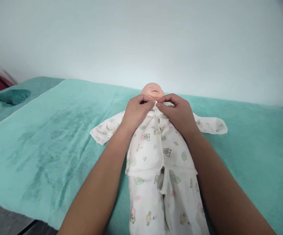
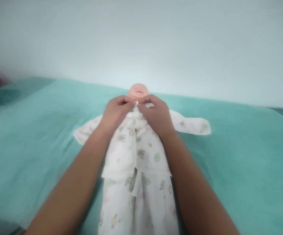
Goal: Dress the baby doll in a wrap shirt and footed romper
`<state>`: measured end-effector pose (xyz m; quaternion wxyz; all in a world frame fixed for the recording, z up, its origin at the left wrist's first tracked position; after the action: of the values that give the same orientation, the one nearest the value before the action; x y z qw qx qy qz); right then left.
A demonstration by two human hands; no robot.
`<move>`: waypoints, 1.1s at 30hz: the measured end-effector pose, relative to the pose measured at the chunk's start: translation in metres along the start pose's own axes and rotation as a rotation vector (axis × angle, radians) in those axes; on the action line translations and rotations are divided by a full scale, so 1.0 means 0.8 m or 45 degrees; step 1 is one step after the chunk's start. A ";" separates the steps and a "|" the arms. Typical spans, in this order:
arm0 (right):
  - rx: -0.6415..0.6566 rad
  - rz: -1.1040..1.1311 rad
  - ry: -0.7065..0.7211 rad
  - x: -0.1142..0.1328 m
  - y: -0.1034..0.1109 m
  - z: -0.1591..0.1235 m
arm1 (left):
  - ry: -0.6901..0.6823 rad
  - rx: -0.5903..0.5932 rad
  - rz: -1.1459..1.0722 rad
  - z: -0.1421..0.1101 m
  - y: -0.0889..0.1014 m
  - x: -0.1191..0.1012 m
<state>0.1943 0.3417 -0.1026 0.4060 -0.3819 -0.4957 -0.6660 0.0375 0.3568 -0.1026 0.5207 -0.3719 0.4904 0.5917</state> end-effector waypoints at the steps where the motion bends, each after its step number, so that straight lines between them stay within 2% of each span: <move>1: -0.004 -0.011 0.006 0.001 0.000 0.000 | -0.006 0.004 -0.005 0.000 0.000 0.000; 21: 0.069 -0.064 0.059 0.009 -0.002 -0.002 | 0.043 0.000 -0.074 0.002 0.000 0.002; 28: 0.025 0.028 0.052 0.004 -0.002 -0.004 | 0.032 -0.017 -0.061 0.000 0.001 0.001; 33: 0.014 -0.019 0.118 0.008 -0.003 -0.004 | 0.026 -0.019 -0.041 0.001 0.000 0.001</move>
<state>0.1895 0.3382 -0.0985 0.4258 -0.3447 -0.4826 -0.6833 0.0372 0.3580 -0.1029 0.5224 -0.3896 0.4852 0.5830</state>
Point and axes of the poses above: each hand's wrist, its own z-axis towards the middle knuckle, its own y-axis out of the back of the hand, x = y × z, the point moved 5 cm from there along z, towards the middle knuckle, and after that the axes turned 4 degrees about -y, right-handed, at the moved point
